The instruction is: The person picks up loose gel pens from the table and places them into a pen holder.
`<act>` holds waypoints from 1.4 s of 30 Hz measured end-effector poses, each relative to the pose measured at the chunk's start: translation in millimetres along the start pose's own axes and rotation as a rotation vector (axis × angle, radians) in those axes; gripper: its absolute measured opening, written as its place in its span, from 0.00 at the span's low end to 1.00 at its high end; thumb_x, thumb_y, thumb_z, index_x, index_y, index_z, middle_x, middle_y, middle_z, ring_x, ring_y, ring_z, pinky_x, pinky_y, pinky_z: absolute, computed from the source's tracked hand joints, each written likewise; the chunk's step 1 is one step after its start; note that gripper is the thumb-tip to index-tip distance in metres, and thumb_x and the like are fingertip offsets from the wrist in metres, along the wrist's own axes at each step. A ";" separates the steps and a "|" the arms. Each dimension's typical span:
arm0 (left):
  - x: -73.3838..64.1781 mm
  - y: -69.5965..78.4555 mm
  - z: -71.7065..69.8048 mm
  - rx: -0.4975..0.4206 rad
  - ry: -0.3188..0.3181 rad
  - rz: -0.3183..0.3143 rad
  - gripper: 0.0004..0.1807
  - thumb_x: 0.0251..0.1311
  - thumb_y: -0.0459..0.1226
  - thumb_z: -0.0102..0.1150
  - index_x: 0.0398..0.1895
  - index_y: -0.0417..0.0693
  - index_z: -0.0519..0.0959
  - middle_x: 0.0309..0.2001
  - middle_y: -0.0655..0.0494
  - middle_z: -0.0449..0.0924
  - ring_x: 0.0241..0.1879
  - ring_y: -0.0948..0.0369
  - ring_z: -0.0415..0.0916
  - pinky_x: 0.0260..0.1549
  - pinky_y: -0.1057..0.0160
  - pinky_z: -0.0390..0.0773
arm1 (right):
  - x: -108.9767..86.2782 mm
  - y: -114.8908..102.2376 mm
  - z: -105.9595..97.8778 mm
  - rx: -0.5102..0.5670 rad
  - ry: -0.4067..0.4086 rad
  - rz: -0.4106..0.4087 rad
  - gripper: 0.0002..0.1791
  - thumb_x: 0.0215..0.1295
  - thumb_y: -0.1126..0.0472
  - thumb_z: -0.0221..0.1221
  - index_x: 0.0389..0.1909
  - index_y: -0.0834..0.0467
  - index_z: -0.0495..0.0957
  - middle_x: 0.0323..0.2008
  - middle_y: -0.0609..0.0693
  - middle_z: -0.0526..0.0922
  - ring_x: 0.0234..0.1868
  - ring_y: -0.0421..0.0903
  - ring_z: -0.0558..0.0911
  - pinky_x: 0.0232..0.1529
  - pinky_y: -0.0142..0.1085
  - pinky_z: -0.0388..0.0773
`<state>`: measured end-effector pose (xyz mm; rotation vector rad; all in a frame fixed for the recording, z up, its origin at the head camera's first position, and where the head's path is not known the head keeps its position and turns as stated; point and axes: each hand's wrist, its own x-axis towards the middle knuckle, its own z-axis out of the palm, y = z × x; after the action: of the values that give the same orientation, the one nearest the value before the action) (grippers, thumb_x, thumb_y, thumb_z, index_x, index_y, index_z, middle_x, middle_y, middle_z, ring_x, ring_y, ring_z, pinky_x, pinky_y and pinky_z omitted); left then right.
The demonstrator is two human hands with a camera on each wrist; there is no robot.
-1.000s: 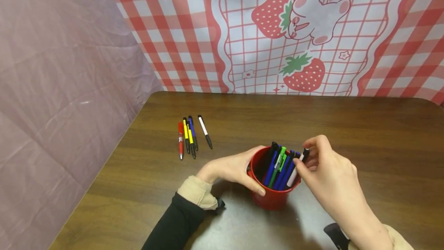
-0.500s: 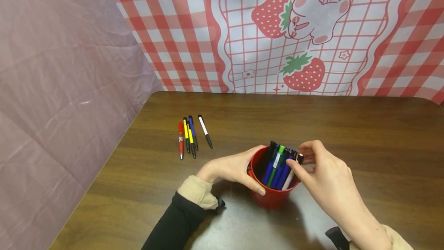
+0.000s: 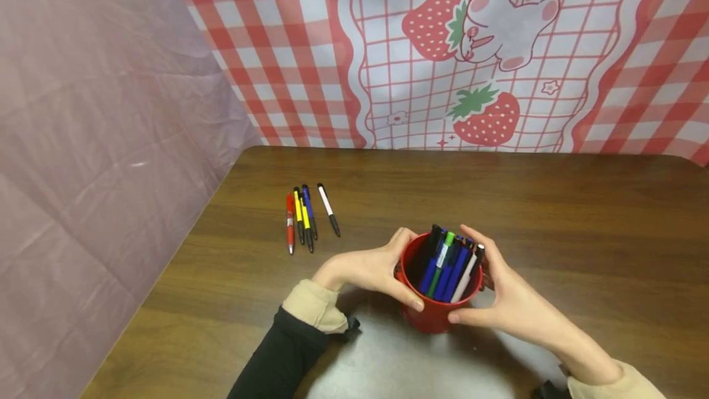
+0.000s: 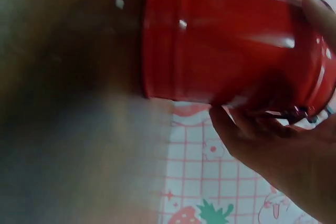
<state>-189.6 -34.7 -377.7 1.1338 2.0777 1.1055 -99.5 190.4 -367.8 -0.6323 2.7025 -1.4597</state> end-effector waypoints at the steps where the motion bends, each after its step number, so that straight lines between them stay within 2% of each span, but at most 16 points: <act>1: -0.1 0.7 -0.6 0.017 -0.003 -0.001 0.43 0.40 0.41 0.73 0.56 0.52 0.54 0.53 0.59 0.55 0.55 0.68 0.56 0.55 0.72 0.63 | -0.8 0.2 1.4 -0.026 0.012 0.018 0.56 0.39 0.53 0.73 0.67 0.43 0.47 0.58 0.51 0.67 0.51 0.36 0.72 0.49 0.31 0.72; 5: 0.3 3.0 -4.0 0.019 -0.033 0.006 0.42 0.42 0.42 0.72 0.59 0.56 0.56 0.54 0.60 0.56 0.55 0.68 0.57 0.55 0.71 0.63 | -3.7 1.1 6.0 -0.118 0.076 0.049 0.50 0.36 0.49 0.73 0.62 0.47 0.57 0.54 0.48 0.72 0.50 0.44 0.73 0.48 0.40 0.72; 9: 1.7 5.2 -8.7 -0.006 -0.071 0.010 0.44 0.43 0.41 0.71 0.62 0.57 0.55 0.56 0.62 0.58 0.56 0.70 0.60 0.56 0.71 0.64 | -4.9 4.1 8.8 -0.108 0.131 0.028 0.48 0.33 0.52 0.75 0.58 0.50 0.60 0.51 0.45 0.74 0.50 0.35 0.71 0.49 0.28 0.69; 11: 2.3 6.1 -14.4 -0.054 -0.117 0.004 0.45 0.44 0.39 0.70 0.63 0.57 0.53 0.58 0.62 0.59 0.57 0.70 0.61 0.55 0.70 0.65 | -5.0 5.5 9.9 -0.093 0.149 0.010 0.48 0.31 0.53 0.76 0.57 0.49 0.61 0.50 0.44 0.74 0.49 0.31 0.70 0.48 0.23 0.66; 14: 1.0 6.3 -33.2 -0.102 -0.190 -0.001 0.43 0.47 0.37 0.67 0.65 0.56 0.52 0.60 0.59 0.60 0.60 0.66 0.60 0.57 0.65 0.66 | -4.7 6.3 11.1 -0.077 0.159 0.005 0.48 0.30 0.53 0.76 0.57 0.50 0.61 0.49 0.44 0.74 0.48 0.31 0.70 0.47 0.22 0.66; 16: -0.7 4.3 -52.5 -0.091 -0.201 -0.035 0.39 0.51 0.39 0.64 0.65 0.55 0.55 0.62 0.56 0.61 0.61 0.63 0.61 0.57 0.61 0.67 | -4.1 5.8 11.6 -0.075 0.151 0.021 0.48 0.31 0.53 0.76 0.57 0.50 0.60 0.49 0.44 0.75 0.48 0.32 0.71 0.47 0.25 0.68; 18: -2.0 0.3 -73.7 -0.030 -0.125 -0.124 0.33 0.54 0.43 0.61 0.63 0.53 0.59 0.61 0.54 0.63 0.59 0.60 0.64 0.56 0.58 0.68 | -3.7 4.8 11.9 -0.080 0.143 0.046 0.48 0.32 0.52 0.76 0.57 0.50 0.59 0.48 0.45 0.75 0.47 0.33 0.72 0.46 0.28 0.70; 19: -1.8 -2.4 -83.5 0.011 -0.054 -0.192 0.31 0.56 0.45 0.59 0.61 0.52 0.61 0.59 0.52 0.65 0.57 0.58 0.66 0.54 0.57 0.70 | -3.4 4.6 12.1 -0.079 0.136 0.055 0.48 0.32 0.51 0.76 0.57 0.51 0.59 0.48 0.45 0.76 0.47 0.34 0.72 0.46 0.29 0.70; 22: 4.1 -14.7 -104.5 0.196 0.235 -0.441 0.25 0.57 0.49 0.56 0.52 0.43 0.69 0.49 0.48 0.74 0.46 0.52 0.75 0.45 0.56 0.76 | -2.8 4.4 12.8 -0.089 0.124 0.066 0.48 0.33 0.50 0.75 0.56 0.51 0.58 0.47 0.45 0.76 0.45 0.35 0.73 0.45 0.31 0.71; 24: 9.7 -24.4 -109.9 0.352 0.393 -0.598 0.27 0.57 0.49 0.55 0.50 0.37 0.69 0.46 0.43 0.75 0.44 0.47 0.75 0.43 0.53 0.76 | -2.7 4.8 13.1 -0.080 0.119 0.066 0.48 0.33 0.50 0.75 0.55 0.51 0.58 0.46 0.45 0.77 0.45 0.36 0.74 0.44 0.30 0.72; 27: 17.1 -39.6 -109.2 0.542 0.503 -0.787 0.30 0.56 0.49 0.55 0.49 0.30 0.68 0.46 0.37 0.75 0.46 0.44 0.74 0.44 0.52 0.75 | -2.3 5.8 13.6 -0.074 0.115 0.062 0.47 0.32 0.50 0.75 0.55 0.52 0.58 0.45 0.45 0.77 0.43 0.36 0.74 0.43 0.31 0.72; 29: 20.7 -47.4 -106.6 0.589 0.533 -0.869 0.33 0.56 0.49 0.57 0.52 0.28 0.65 0.49 0.35 0.73 0.49 0.43 0.73 0.46 0.51 0.75 | -2.1 6.2 13.6 -0.073 0.117 0.060 0.47 0.31 0.50 0.76 0.54 0.52 0.59 0.45 0.44 0.76 0.43 0.36 0.74 0.43 0.31 0.72; 31: 23.4 -52.6 -104.2 0.585 0.588 -0.920 0.33 0.54 0.48 0.59 0.51 0.28 0.64 0.48 0.34 0.74 0.48 0.44 0.74 0.44 0.52 0.76 | -1.8 6.2 13.4 -0.077 0.117 0.056 0.47 0.31 0.50 0.76 0.53 0.52 0.59 0.45 0.44 0.76 0.43 0.36 0.74 0.43 0.31 0.72; 36: 28.5 -59.6 -101.6 0.543 0.726 -0.975 0.26 0.54 0.39 0.57 0.50 0.30 0.64 0.47 0.36 0.76 0.46 0.46 0.76 0.42 0.52 0.77 | -1.6 5.9 12.5 -0.070 0.112 0.051 0.47 0.31 0.49 0.76 0.53 0.53 0.59 0.46 0.43 0.76 0.44 0.36 0.74 0.44 0.32 0.73; 39: 30.6 -62.4 -101.0 0.506 0.761 -0.997 0.23 0.55 0.36 0.53 0.50 0.31 0.63 0.47 0.36 0.75 0.47 0.46 0.75 0.42 0.52 0.77 | -1.8 6.2 12.3 -0.065 0.106 0.048 0.47 0.31 0.49 0.75 0.53 0.53 0.59 0.46 0.43 0.76 0.44 0.36 0.74 0.43 0.32 0.73; 42: 32.3 -64.4 -100.4 0.492 0.773 -0.985 0.22 0.56 0.36 0.51 0.50 0.30 0.63 0.48 0.35 0.75 0.47 0.45 0.75 0.41 0.51 0.77 | -2.1 7.3 11.9 -0.068 0.108 0.045 0.47 0.31 0.49 0.75 0.53 0.53 0.59 0.45 0.43 0.77 0.43 0.37 0.74 0.43 0.32 0.73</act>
<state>-308.5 -68.2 -380.9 -0.3380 3.0340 0.5434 -97.8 185.2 -380.8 -0.5062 2.8383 -1.4380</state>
